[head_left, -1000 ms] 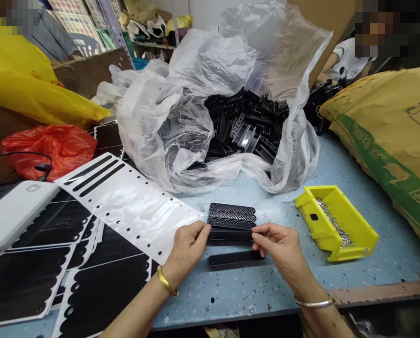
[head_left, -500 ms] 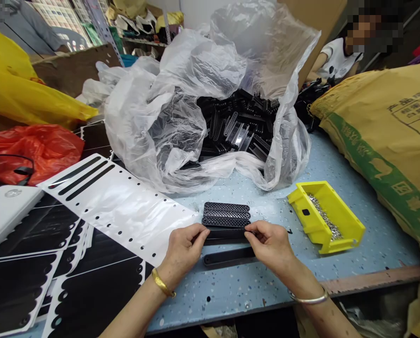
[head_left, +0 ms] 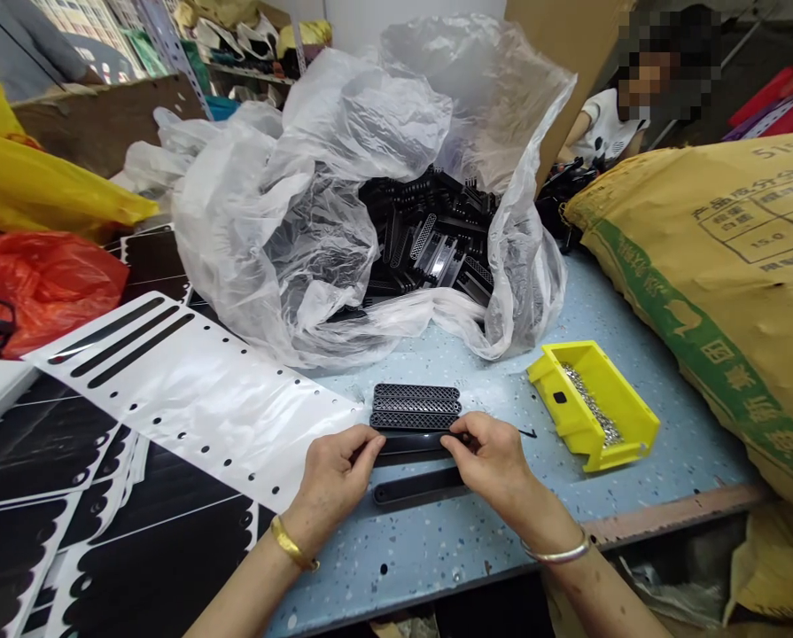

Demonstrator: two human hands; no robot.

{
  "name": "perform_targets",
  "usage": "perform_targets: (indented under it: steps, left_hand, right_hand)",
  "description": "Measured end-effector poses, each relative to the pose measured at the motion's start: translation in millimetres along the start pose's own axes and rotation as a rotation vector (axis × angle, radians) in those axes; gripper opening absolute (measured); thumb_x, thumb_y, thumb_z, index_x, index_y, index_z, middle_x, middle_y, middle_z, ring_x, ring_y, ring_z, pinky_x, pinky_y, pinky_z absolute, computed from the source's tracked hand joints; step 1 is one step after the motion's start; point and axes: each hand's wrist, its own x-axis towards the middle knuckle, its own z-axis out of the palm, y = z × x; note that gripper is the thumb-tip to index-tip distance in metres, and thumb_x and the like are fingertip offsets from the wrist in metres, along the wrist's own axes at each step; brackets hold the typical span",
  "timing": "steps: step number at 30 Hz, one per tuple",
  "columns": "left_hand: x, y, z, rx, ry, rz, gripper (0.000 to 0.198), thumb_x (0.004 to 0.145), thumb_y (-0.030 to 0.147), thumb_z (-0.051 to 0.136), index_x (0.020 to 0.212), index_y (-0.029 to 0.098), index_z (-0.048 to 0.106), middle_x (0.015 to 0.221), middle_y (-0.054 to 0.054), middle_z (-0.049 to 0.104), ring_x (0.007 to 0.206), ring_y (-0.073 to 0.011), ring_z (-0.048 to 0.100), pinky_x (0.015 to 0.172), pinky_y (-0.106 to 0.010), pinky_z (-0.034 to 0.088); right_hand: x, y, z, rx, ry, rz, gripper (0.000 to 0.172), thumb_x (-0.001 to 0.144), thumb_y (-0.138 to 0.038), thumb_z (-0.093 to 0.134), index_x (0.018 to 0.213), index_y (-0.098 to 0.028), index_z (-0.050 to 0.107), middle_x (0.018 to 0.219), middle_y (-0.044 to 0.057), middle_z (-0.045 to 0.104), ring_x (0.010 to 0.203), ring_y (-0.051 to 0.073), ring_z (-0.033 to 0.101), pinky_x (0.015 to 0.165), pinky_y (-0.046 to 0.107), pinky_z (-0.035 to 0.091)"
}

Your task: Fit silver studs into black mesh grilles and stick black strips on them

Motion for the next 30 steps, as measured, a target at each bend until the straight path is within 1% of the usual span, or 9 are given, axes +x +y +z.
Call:
perform_targets:
  steps: [4,9,17,21,27,30]
  left_hand:
    - [-0.4,0.4,0.1,0.010,0.002,-0.003,0.027,0.086,0.032,0.050,0.070,0.019,0.066,0.055,0.004,0.059,0.053,-0.0105,0.053,0.054,-0.021,0.039]
    - [0.7,1.1,0.4,0.011,-0.002,-0.005,0.028,0.087,0.033,0.049,0.070,0.019,0.066,0.056,0.004,0.059,0.053,-0.0109,0.053,0.054,-0.022,0.040]
    - [0.7,0.8,0.0,0.016,0.004,0.009,0.027,0.087,0.032,0.049,0.070,0.019,0.066,0.057,0.003,0.061,0.054,-0.0112,0.054,0.054,-0.022,0.041]
    - [0.6,1.2,0.0,0.016,0.002,0.020,0.026,0.087,0.031,0.050,0.070,0.019,0.066,0.058,0.003,0.062,0.054,-0.0110,0.055,0.055,-0.021,0.041]
    - [0.8,1.5,0.2,0.028,0.008,0.018,0.025,0.086,0.031,0.050,0.070,0.019,0.066,0.057,0.003,0.062,0.054,-0.0111,0.055,0.054,-0.021,0.041]
    - [0.8,1.9,-0.3,0.026,0.003,0.012,0.026,0.086,0.031,0.050,0.070,0.019,0.066,0.055,0.004,0.060,0.053,-0.0108,0.054,0.054,-0.021,0.040]
  right_hand:
    - [1.8,-2.6,-2.8,0.034,-0.001,0.058,0.005,0.068,-0.017,0.066,0.064,-0.018,0.066,0.054,0.000,0.063,0.047,0.013,0.055,0.047,0.023,0.041]
    - [2.8,-0.3,-0.3,0.033,-0.025,0.079,0.005,0.068,-0.016,0.066,0.064,-0.018,0.066,0.055,0.000,0.063,0.047,0.013,0.055,0.046,0.022,0.040]
    - [4.7,-1.6,-0.1,-0.028,-0.073,0.045,0.005,0.069,-0.014,0.065,0.065,-0.018,0.064,0.056,0.000,0.062,0.049,0.013,0.054,0.048,0.022,0.040]
    - [4.9,-3.1,-1.5,-0.033,-0.073,0.036,0.005,0.069,-0.014,0.064,0.066,-0.018,0.063,0.058,0.001,0.063,0.050,0.013,0.055,0.049,0.023,0.041]
    - [5.8,-2.9,-2.8,0.120,-0.083,0.195,0.007,0.067,-0.017,0.065,0.061,-0.019,0.063,0.049,-0.003,0.058,0.044,0.012,0.051,0.043,0.022,0.037]
    - [6.0,-2.4,-2.7,0.135,-0.092,0.208,0.008,0.067,-0.018,0.065,0.060,-0.019,0.063,0.049,-0.003,0.057,0.044,0.012,0.050,0.042,0.022,0.036]
